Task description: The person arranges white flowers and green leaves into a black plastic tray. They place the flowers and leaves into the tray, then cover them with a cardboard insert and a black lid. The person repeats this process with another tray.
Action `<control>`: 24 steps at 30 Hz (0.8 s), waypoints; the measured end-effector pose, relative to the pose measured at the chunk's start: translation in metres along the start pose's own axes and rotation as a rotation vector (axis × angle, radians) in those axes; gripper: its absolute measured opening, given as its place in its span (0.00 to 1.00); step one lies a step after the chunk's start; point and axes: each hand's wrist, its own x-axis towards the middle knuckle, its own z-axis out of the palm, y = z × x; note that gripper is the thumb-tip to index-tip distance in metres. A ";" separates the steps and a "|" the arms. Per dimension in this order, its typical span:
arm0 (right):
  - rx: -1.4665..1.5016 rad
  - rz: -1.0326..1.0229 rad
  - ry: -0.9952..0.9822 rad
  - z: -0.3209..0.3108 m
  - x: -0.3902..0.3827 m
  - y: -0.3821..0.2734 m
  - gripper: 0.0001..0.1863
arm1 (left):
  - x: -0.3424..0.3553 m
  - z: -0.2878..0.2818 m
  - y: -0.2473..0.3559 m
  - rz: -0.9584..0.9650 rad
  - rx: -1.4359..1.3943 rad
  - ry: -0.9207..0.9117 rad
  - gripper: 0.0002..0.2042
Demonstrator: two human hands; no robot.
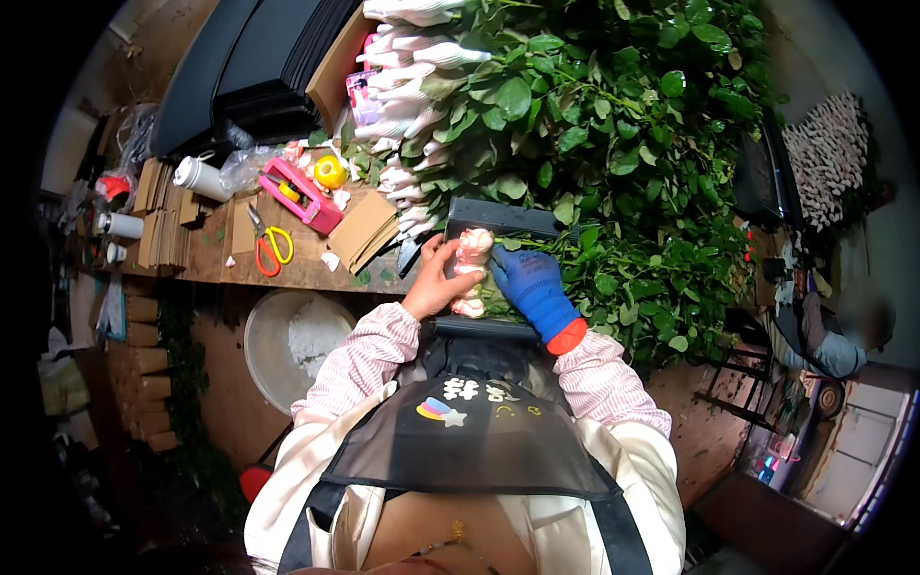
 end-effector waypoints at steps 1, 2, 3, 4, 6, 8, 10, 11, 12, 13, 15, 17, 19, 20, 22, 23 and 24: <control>-0.006 -0.001 0.012 0.001 -0.001 0.000 0.12 | 0.005 -0.001 0.002 -0.033 -0.016 -0.027 0.33; -0.013 -0.001 0.025 0.001 -0.002 0.000 0.13 | 0.009 0.000 0.006 -0.056 0.007 -0.010 0.29; -0.015 -0.003 0.033 0.001 -0.003 -0.001 0.13 | 0.011 -0.003 0.016 -0.100 -0.033 0.052 0.24; -0.022 -0.005 0.008 0.000 -0.003 -0.002 0.13 | 0.012 -0.001 0.016 -0.071 0.003 0.072 0.23; -0.047 -0.008 -0.039 -0.007 -0.008 -0.003 0.13 | 0.015 0.005 0.010 -0.017 0.048 0.097 0.22; -0.011 -0.055 -0.078 -0.034 -0.019 -0.012 0.14 | 0.015 0.005 0.001 0.021 0.063 0.127 0.21; 0.127 -0.016 0.031 -0.053 -0.024 -0.015 0.16 | 0.016 0.007 0.001 0.046 0.049 0.130 0.21; 0.193 0.000 0.082 -0.060 -0.025 -0.016 0.16 | 0.016 0.008 0.000 0.055 0.038 0.136 0.21; 0.152 0.072 0.124 -0.064 -0.023 -0.021 0.16 | 0.015 0.008 0.002 0.046 0.020 0.145 0.20; 0.114 0.058 0.146 -0.058 -0.019 -0.019 0.16 | 0.016 0.007 0.004 0.041 0.001 0.146 0.20; 0.036 0.028 0.192 -0.032 -0.006 -0.007 0.17 | 0.015 0.004 0.007 0.045 -0.010 0.118 0.19; -0.043 0.006 0.145 -0.024 0.002 -0.004 0.16 | 0.015 0.002 0.010 0.046 -0.016 0.107 0.19; -0.124 -0.017 0.091 -0.029 0.008 -0.006 0.15 | 0.016 0.001 0.009 0.055 0.033 0.099 0.18; -0.145 -0.002 0.061 -0.033 0.009 -0.009 0.12 | 0.017 0.002 0.006 0.063 0.012 0.108 0.18; -0.179 -0.028 0.078 -0.026 0.013 -0.004 0.14 | 0.016 0.005 0.006 0.070 -0.018 0.129 0.18; -0.195 -0.040 0.087 -0.024 0.014 -0.003 0.16 | 0.016 0.005 0.005 0.069 -0.022 0.139 0.19; -0.190 -0.042 0.070 -0.031 0.015 -0.009 0.14 | 0.016 0.005 0.004 0.078 -0.004 0.144 0.19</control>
